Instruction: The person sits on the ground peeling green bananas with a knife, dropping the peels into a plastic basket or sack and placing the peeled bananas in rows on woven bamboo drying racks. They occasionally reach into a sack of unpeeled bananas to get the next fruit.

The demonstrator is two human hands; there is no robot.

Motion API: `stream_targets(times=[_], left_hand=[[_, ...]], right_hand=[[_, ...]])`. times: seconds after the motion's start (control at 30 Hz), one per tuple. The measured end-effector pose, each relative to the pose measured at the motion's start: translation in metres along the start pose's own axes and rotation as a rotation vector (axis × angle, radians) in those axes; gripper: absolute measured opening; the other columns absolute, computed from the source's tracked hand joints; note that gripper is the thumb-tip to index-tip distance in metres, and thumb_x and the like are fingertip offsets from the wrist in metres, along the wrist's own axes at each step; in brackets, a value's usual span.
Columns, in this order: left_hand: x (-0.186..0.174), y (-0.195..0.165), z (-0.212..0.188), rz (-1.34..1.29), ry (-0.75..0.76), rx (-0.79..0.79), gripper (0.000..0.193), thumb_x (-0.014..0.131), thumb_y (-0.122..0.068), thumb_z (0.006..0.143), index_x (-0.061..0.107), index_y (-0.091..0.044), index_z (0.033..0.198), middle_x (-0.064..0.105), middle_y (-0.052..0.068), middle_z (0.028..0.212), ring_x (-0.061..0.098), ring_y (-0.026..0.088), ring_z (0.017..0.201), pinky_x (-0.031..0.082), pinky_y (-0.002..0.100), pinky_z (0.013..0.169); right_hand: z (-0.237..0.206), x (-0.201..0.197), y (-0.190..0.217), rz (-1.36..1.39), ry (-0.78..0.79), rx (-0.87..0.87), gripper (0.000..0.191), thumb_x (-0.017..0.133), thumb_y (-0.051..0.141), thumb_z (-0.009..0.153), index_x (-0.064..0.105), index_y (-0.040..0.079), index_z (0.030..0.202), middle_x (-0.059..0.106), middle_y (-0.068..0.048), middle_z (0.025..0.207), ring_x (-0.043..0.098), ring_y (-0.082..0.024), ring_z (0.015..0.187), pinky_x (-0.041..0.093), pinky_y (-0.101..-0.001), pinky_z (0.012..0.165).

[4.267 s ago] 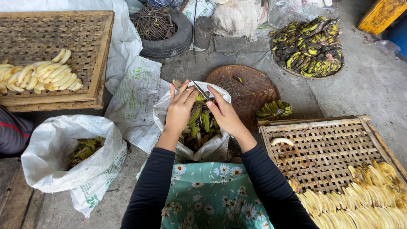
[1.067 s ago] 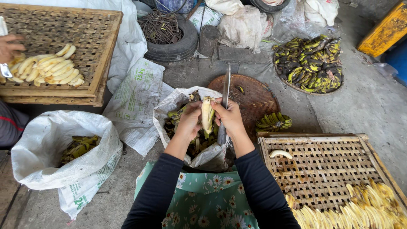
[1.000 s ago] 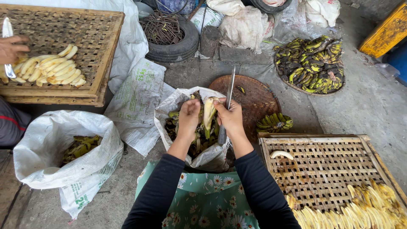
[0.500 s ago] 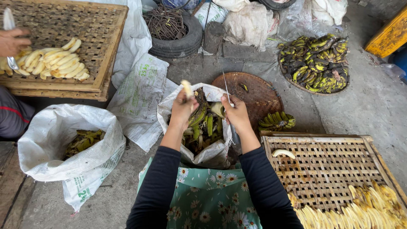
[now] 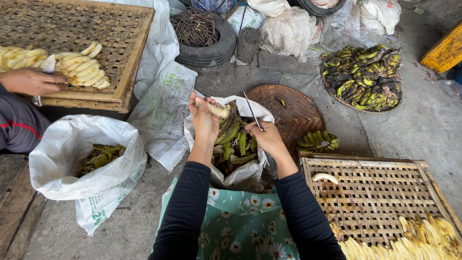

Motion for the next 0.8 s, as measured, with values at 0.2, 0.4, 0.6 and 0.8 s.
stream_targets(times=[0.2,0.4,0.6,0.8], left_hand=[[-0.032,0.019,0.014,-0.202,-0.137,-0.122,0.035,0.044,-0.036,0.110,0.054,-0.008,0.128,0.054,0.001,0.095,0.053,0.013,0.078,0.051,0.028,0.068],[-0.036,0.030,0.016,-0.084,-0.159,-0.166,0.035,0.041,-0.035,0.110,0.057,-0.011,0.130,0.057,0.002,0.098,0.053,0.010,0.077,0.051,0.026,0.065],[-0.026,0.021,0.010,0.033,-0.158,-0.079,0.034,0.040,-0.034,0.110,0.056,-0.012,0.130,0.066,0.004,0.109,0.051,0.009,0.075,0.043,0.025,0.058],[-0.015,0.009,-0.002,0.056,-0.146,0.011,0.039,0.037,-0.037,0.111,0.058,-0.010,0.131,0.064,0.003,0.106,0.049,0.008,0.074,0.040,0.025,0.057]], right_hand=[[-0.020,-0.003,0.042,-0.309,-0.168,-0.368,0.025,0.075,0.022,0.093,0.070,0.002,0.107,0.069,-0.002,0.080,0.063,-0.009,0.066,0.052,-0.0293,0.063],[-0.051,0.030,0.059,0.129,0.221,0.046,0.061,0.046,0.042,0.101,0.032,0.023,0.158,0.047,-0.001,0.080,0.043,-0.015,0.057,0.040,-0.0346,0.049],[-0.085,0.059,0.101,-0.109,0.202,-0.412,0.054,0.042,0.035,0.112,0.035,0.019,0.163,0.056,-0.020,0.131,0.057,-0.031,0.117,0.047,-0.0393,0.098],[-0.086,0.064,0.096,-0.105,0.189,-0.435,0.052,0.040,0.035,0.111,0.039,0.017,0.159,0.051,-0.016,0.157,0.052,-0.034,0.143,0.042,-0.0396,0.113]])
Point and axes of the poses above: each hand's wrist, its own z-axis towards the middle knuckle, its own x-axis out of the palm, y = z × x, the point moved 7 cm from there along z, towards the middle knuckle
